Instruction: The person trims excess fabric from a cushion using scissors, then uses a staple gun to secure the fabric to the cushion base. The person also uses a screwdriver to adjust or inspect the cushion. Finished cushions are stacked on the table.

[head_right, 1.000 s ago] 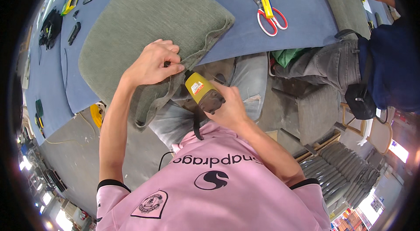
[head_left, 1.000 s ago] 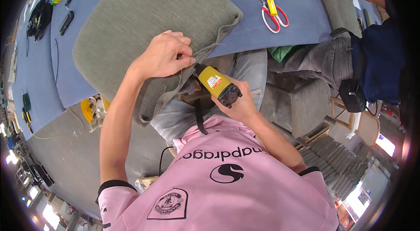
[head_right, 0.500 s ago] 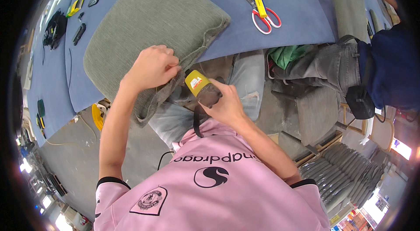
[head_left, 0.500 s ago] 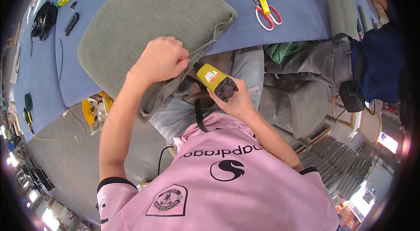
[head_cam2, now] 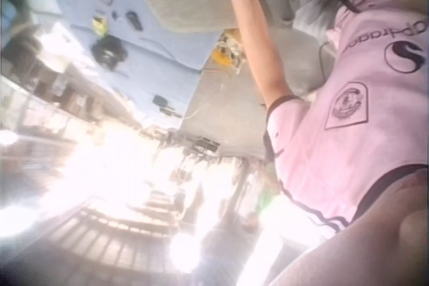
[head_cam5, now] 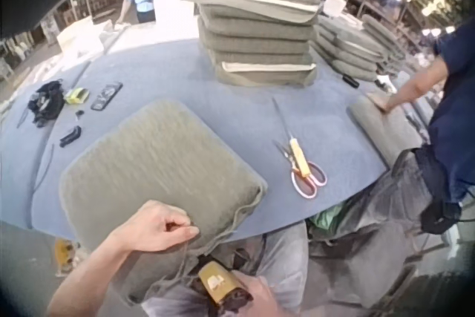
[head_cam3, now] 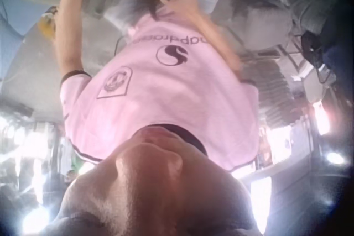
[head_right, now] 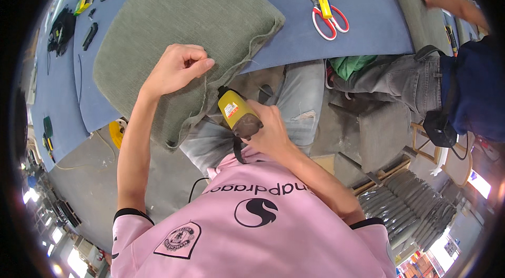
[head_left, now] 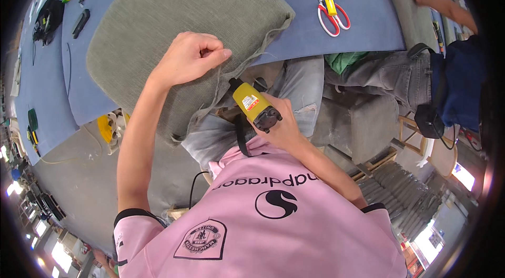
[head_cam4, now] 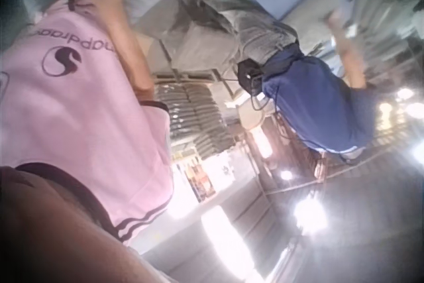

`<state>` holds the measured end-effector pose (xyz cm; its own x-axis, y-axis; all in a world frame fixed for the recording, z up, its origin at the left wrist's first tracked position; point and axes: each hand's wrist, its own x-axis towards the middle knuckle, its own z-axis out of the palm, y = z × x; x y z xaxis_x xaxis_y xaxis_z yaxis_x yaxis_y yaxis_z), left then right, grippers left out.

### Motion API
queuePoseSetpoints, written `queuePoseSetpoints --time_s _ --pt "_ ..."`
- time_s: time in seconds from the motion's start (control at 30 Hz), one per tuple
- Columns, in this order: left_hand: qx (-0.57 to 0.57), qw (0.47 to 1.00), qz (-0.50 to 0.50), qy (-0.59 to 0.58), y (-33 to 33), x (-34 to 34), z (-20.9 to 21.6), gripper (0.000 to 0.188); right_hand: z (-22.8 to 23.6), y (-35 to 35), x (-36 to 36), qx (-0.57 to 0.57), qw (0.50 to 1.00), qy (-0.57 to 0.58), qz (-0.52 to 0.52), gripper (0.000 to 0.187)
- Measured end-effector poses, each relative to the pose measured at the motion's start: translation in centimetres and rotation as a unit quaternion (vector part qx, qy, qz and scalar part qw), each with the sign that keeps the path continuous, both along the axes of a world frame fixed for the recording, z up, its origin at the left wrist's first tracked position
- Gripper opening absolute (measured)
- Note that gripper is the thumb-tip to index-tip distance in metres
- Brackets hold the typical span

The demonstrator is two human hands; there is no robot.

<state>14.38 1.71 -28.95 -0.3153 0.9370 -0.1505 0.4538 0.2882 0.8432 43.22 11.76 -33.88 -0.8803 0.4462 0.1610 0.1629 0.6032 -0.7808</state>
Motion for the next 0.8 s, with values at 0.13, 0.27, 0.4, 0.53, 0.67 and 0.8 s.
queuePoseSetpoints --time_s 0.13,0.27,0.4,0.53,0.67,0.8 --pt "0.049 0.996 0.044 0.065 -0.4 1.2 0.3 0.031 -0.4 1.2 -0.6 -0.143 0.984 -0.100 0.032 0.062" --pt "0.038 0.923 -0.092 0.371 -1.1 4.3 2.1 0.024 -1.7 1.7 3.2 -0.162 0.983 -0.073 -0.033 0.060" --pt "0.035 0.919 -0.080 0.384 0.5 4.6 1.0 0.021 3.5 3.4 3.8 -0.174 0.981 -0.075 -0.039 0.047" --pt "0.089 0.933 0.007 0.348 3.2 5.1 -0.2 0.024 3.2 5.5 3.8 -0.086 0.996 -0.031 -0.022 0.044" --pt "-0.073 0.931 -0.064 0.351 3.0 5.3 2.8 0.033 4.7 7.0 2.9 -0.015 1.000 0.018 -0.015 0.046" --pt "0.009 0.936 -0.091 0.339 2.0 4.5 0.8 0.032 4.6 7.5 0.2 -0.117 0.991 -0.051 0.041 0.044"
